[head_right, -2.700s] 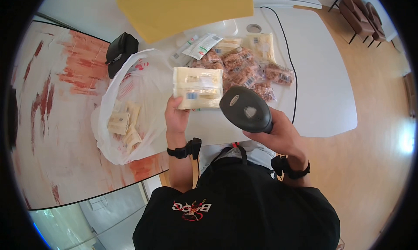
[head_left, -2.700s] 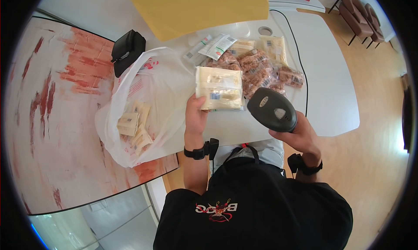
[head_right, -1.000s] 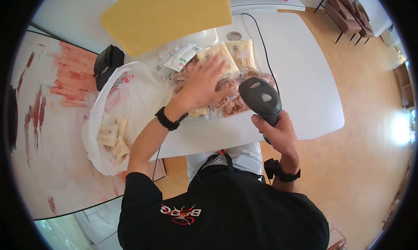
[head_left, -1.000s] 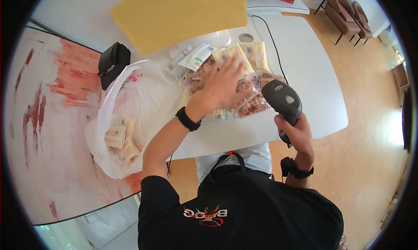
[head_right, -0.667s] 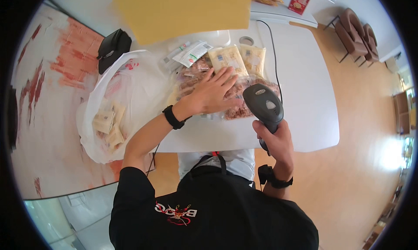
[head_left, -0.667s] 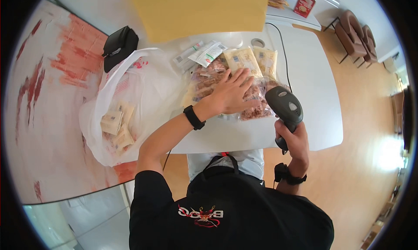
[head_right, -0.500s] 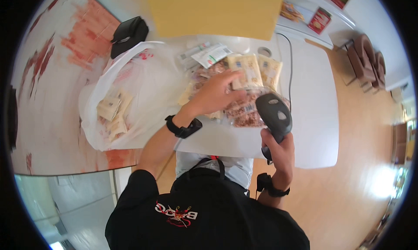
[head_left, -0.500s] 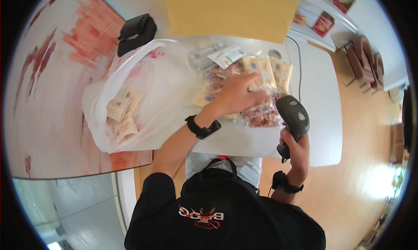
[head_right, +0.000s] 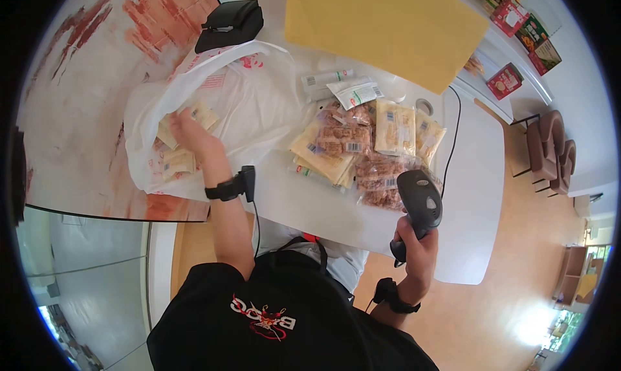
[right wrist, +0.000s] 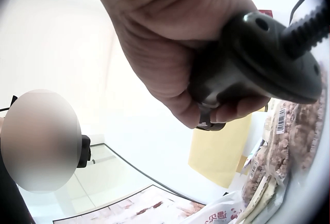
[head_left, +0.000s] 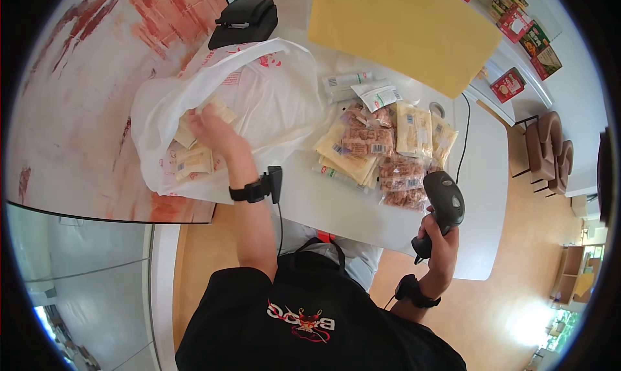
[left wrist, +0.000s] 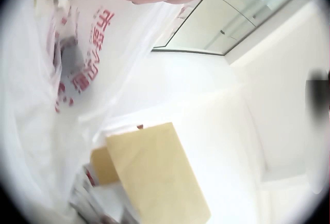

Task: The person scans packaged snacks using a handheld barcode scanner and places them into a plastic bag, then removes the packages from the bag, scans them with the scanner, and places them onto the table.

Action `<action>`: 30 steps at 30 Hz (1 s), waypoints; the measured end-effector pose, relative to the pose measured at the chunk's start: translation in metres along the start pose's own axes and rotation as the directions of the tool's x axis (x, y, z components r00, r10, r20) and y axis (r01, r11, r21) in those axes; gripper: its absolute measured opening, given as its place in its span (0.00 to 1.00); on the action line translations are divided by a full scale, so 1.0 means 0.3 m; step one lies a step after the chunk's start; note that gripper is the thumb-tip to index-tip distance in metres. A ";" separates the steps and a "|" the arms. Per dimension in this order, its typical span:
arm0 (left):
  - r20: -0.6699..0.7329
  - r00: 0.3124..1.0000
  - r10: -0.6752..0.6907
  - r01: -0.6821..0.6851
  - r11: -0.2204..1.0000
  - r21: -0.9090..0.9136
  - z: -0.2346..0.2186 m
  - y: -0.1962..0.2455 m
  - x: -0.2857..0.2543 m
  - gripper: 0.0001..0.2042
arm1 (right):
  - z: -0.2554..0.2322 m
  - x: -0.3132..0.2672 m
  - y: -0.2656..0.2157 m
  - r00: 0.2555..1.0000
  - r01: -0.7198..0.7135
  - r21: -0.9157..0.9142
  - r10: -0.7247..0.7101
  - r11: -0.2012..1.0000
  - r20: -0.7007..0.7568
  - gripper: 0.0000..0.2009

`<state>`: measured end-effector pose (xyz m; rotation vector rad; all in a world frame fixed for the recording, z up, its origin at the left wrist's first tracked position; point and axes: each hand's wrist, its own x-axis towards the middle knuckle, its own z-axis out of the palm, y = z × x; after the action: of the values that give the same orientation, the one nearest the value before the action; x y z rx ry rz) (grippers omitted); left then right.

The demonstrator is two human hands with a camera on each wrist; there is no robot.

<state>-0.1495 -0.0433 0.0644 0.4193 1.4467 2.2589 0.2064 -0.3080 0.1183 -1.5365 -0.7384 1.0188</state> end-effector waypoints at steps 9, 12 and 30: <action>0.108 0.986 0.125 -0.152 0.945 0.291 -0.170 0.005 0.206 0.19 | 0.015 -0.005 -0.014 1.000 -0.008 0.003 0.008 1.000 0.013 0.05; 0.207 0.966 0.155 -0.247 0.790 0.562 -0.214 -0.061 0.310 0.20 | 0.007 0.002 -0.008 0.998 -0.022 -0.037 0.024 0.999 0.050 0.05; 0.395 0.916 -0.074 0.151 0.974 -0.168 -0.205 -0.198 0.304 0.09 | 0.013 -0.019 -0.024 0.999 -0.017 -0.075 0.019 0.997 0.032 0.07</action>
<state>-0.2458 -0.0238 -0.0126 0.6573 1.0119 2.0547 0.2009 -0.3096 0.1266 -1.5966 -0.7948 1.0425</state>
